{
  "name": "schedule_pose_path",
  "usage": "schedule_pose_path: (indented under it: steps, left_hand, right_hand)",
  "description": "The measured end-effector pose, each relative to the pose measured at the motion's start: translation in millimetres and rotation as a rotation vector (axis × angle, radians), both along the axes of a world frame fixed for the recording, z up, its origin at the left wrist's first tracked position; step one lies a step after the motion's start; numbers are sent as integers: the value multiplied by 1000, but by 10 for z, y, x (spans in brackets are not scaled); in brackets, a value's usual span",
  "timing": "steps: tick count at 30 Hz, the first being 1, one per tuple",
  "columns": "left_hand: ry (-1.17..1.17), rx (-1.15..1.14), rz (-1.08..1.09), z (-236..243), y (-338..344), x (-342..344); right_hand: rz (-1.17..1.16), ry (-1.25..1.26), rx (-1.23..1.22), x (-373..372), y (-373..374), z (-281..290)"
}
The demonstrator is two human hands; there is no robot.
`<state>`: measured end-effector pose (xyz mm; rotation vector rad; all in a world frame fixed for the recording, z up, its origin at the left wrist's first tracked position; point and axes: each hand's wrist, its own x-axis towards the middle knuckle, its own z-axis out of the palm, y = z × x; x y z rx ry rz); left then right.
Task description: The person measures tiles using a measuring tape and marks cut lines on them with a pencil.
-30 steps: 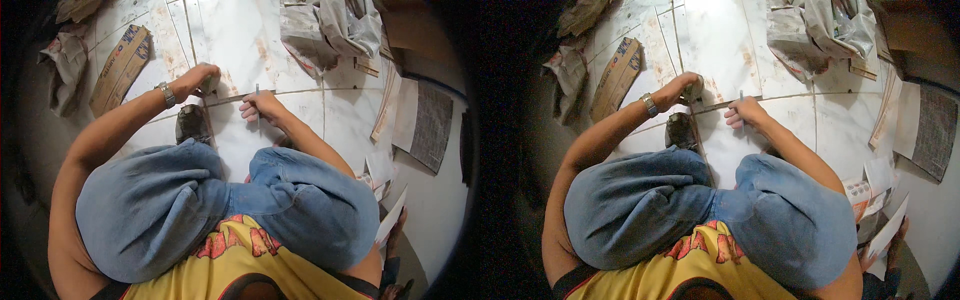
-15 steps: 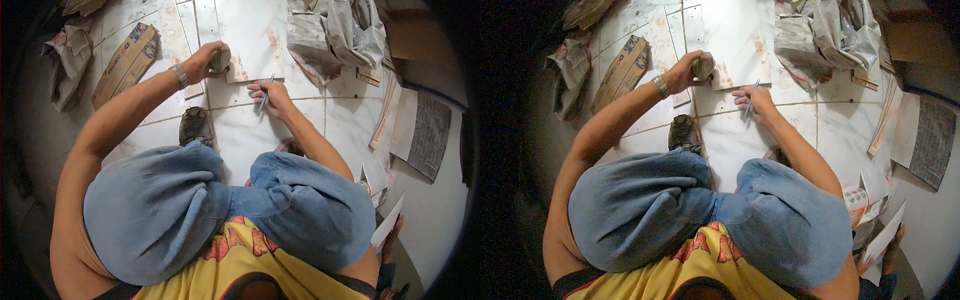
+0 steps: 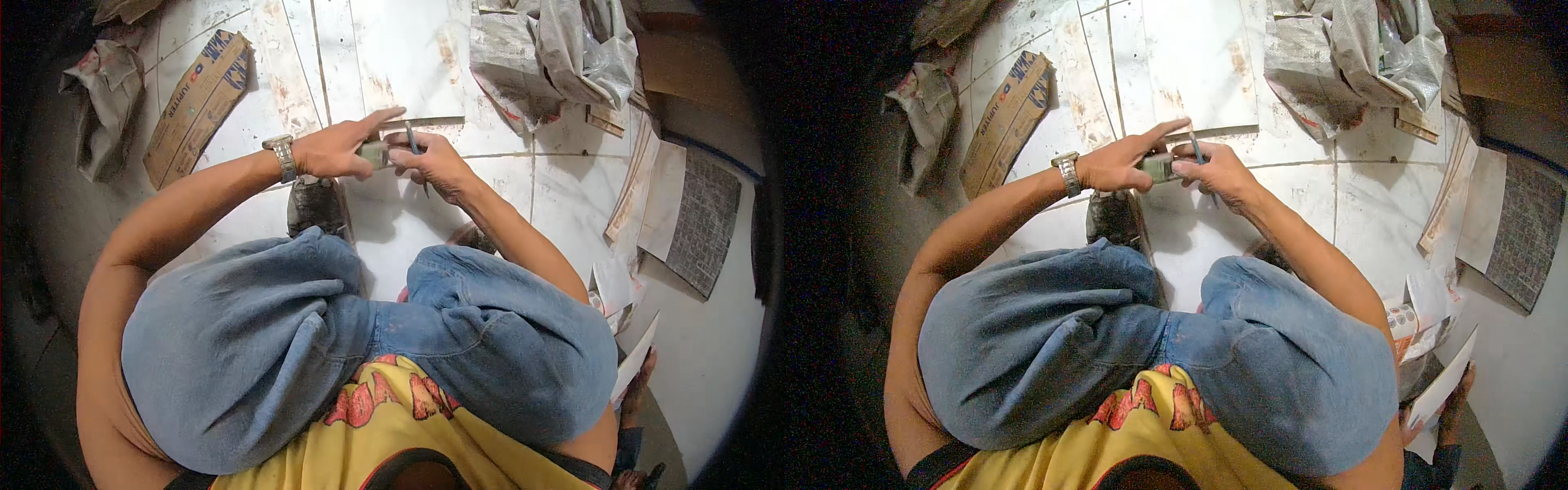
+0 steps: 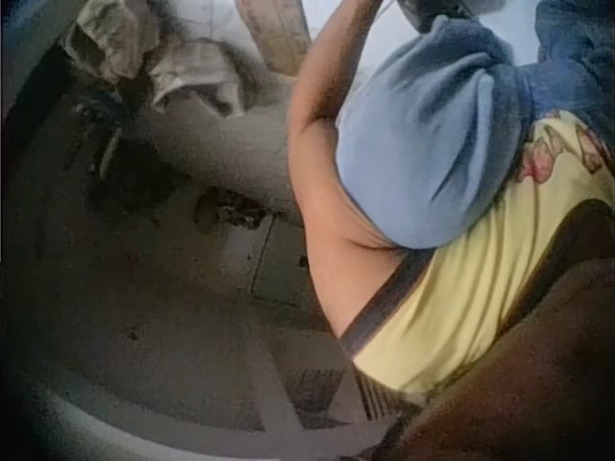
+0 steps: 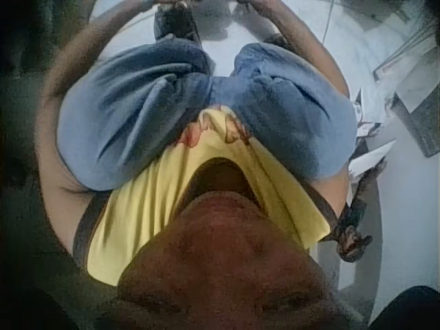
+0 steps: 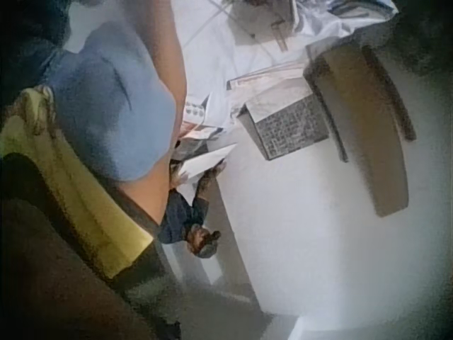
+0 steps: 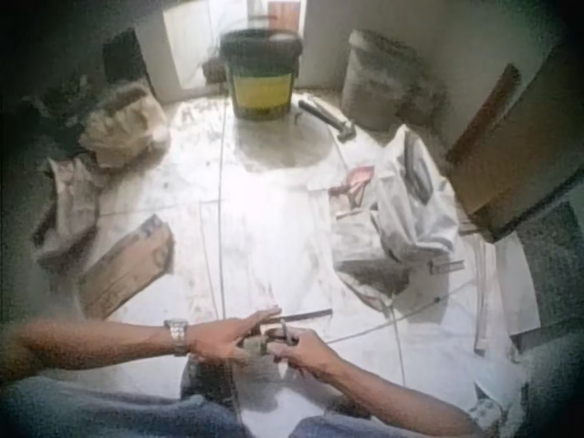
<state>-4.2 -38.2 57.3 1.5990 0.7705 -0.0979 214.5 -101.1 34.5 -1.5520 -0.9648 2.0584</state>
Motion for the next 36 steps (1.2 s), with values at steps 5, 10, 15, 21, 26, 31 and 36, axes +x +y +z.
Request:
schedule_pose_path:
  steps: [5, 10, 15, 21, 26, 31, 36]
  left_hand:
    - [-108, -19, 91, -100, -102, 86]
    - [131, -133, 44, -248, 103, 45]
    - [387, 118, 111, -386, 416, -145]
    - [421, 106, 121, -508, 455, -102]
    - [409, 132, 140, -510, 469, -68]
    - [441, 102, 153, -519, 498, -77]
    - [425, 77, 162, -557, 506, -76]
  right_hand:
    - [-4, 77, -61, 68, 26, -63]
    - [151, -144, 302, 240, 242, -86]
    - [102, -564, 459, 513, 449, -252]
    - [167, -727, 649, 553, 458, -482]
    - [146, -738, 656, 582, 473, -497]
    - [155, -778, 717, 646, 510, -486]
    - [142, -760, 681, 682, 521, -454]
